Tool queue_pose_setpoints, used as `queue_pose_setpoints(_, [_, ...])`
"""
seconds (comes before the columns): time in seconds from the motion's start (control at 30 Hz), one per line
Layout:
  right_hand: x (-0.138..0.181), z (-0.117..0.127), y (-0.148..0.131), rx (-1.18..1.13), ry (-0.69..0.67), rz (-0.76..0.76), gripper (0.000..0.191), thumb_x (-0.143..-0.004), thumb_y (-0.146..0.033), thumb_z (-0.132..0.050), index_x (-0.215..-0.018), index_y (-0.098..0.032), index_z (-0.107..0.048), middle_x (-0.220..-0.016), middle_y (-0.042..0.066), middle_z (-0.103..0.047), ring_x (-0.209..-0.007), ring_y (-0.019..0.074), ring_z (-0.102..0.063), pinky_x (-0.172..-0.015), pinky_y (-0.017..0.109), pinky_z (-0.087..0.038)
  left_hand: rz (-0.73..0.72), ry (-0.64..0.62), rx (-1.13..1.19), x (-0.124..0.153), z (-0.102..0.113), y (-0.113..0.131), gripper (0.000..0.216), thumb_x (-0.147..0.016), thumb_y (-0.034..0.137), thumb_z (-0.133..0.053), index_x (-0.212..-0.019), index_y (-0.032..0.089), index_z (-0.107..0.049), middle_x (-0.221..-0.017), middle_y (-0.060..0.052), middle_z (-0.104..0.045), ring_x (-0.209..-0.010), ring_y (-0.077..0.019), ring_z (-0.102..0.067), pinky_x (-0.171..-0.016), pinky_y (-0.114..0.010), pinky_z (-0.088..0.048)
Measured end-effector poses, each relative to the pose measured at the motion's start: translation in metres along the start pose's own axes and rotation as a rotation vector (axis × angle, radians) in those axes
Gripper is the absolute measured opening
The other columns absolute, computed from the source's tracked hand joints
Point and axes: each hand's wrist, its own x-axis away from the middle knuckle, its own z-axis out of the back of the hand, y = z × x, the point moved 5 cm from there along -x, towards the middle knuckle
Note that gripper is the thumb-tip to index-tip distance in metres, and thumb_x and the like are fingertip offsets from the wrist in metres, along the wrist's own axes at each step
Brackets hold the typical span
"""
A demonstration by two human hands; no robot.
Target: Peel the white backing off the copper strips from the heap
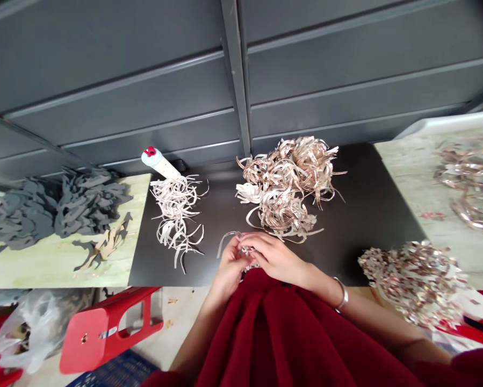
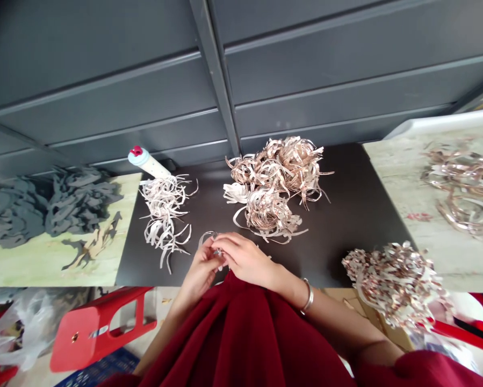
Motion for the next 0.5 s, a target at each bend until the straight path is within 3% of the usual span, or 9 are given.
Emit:
queue_pose_setpoints(0.2, [0.007,0.0,0.004,-0.172,-0.068,-0.104,0.036,-0.086,-0.005,-0.043,-0.115,-0.021,-0.055,-0.118,0.006,-0.064,-0.107,0.0173,-0.063,-0.09,0.03,-0.053,0.135,-0.084,-0.005,0.007,0.01,-0.012,0.044,-0.056,0.011,-0.081,-0.092,0.015,-0.056,-0.079,0.001,-0.064,-0.07,-0.0125,-0.066,-0.067,-0.022,-0.052])
queue_pose_setpoints(0.33, [0.008,0.009,0.005,-0.352,-0.102,-0.146,0.032,-0.087,-0.004,-0.039,-0.11,-0.02,-0.056,-0.111,0.005,-0.067,-0.105,0.0152,-0.064,-0.089,0.029,-0.053,0.245,-0.262,-0.021,0.018,0.017,-0.012,0.036,-0.061,0.012,-0.08,-0.087,0.015,-0.055,-0.077,0.002,-0.062,-0.077,-0.0177,-0.071,-0.066,-0.02,-0.051])
queue_pose_setpoints(0.43, [0.009,0.011,0.0,-0.493,-0.166,-0.169,0.03,-0.087,-0.005,-0.043,-0.112,-0.019,-0.054,-0.112,0.005,-0.067,-0.106,0.0152,-0.064,-0.09,0.03,-0.053,0.281,-0.428,-0.016,0.025,0.017,-0.01,0.041,-0.063,0.012,-0.079,-0.097,0.018,-0.055,-0.076,0.002,-0.062,-0.077,-0.0207,-0.072,-0.063,-0.021,-0.051])
queue_pose_setpoints(0.5, [0.01,0.01,-0.006,-0.504,-0.189,-0.162,0.031,-0.087,-0.007,-0.045,-0.114,-0.02,-0.054,-0.117,0.006,-0.064,-0.108,0.0153,-0.063,-0.091,0.03,-0.053,0.228,-0.46,-0.007,0.024,0.016,-0.009,0.052,-0.063,0.014,-0.08,-0.108,0.019,-0.053,-0.08,0.0,-0.065,-0.077,-0.0203,-0.071,-0.066,-0.023,-0.052])
